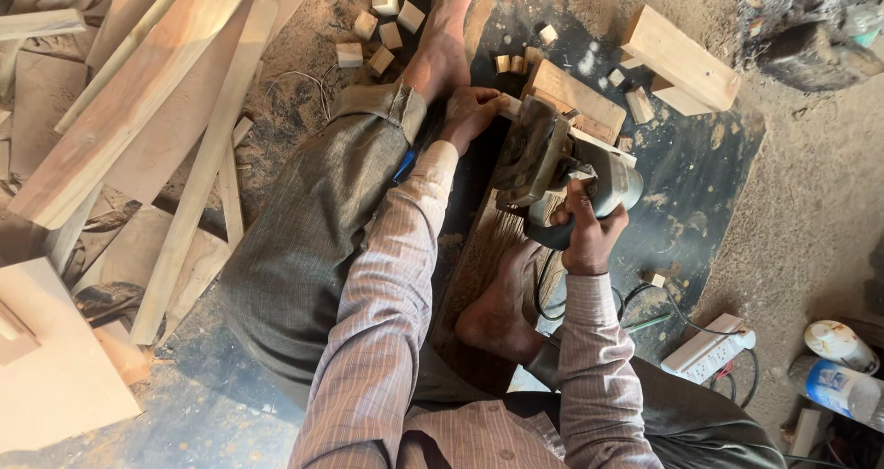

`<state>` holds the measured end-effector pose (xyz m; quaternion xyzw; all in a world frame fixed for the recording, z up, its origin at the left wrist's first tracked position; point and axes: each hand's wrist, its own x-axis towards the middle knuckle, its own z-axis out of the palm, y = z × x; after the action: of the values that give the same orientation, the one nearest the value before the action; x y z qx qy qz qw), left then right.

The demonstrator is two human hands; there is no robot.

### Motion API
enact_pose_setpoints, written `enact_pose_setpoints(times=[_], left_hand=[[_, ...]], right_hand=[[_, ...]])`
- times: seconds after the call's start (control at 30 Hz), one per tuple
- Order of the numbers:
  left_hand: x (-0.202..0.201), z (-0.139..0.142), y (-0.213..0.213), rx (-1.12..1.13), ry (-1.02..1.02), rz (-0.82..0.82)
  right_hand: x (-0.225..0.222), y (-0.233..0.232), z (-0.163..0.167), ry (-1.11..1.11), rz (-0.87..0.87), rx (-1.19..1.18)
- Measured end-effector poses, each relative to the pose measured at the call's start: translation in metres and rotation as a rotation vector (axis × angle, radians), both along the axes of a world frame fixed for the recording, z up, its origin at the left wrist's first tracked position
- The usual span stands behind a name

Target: The person sits on the ground and cuts small wood blocks from thin wooden strips using a handheld circular saw, bracing the strip against a board with their foot. They mark a strip with a pencil, saw off pieces one at a time, and set the cut blocks aside among a pile of finished blocks.

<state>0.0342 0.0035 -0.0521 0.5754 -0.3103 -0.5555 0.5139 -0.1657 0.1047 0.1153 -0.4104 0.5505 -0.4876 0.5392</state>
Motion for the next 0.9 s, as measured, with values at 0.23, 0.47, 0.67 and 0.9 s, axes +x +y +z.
enact_pose_setpoints(times=[0.23, 0.47, 0.67, 0.9], left_hand=[[0.003, 0.009, 0.000, 0.021, 0.025, 0.010], [0.002, 0.014, 0.000, 0.042, 0.002, 0.038], [0.002, 0.012, -0.001, 0.045, 0.024, 0.039], [0.000, 0.007, -0.002, 0.059, 0.099, 0.002]], right_hand=[[-0.001, 0.000, -0.018, -0.053, -0.003, -0.018], [-0.003, 0.001, -0.021, -0.061, -0.021, -0.007], [-0.002, 0.004, -0.020, -0.061, -0.007, 0.009], [-0.004, 0.004, -0.026, -0.026, -0.031, -0.009]])
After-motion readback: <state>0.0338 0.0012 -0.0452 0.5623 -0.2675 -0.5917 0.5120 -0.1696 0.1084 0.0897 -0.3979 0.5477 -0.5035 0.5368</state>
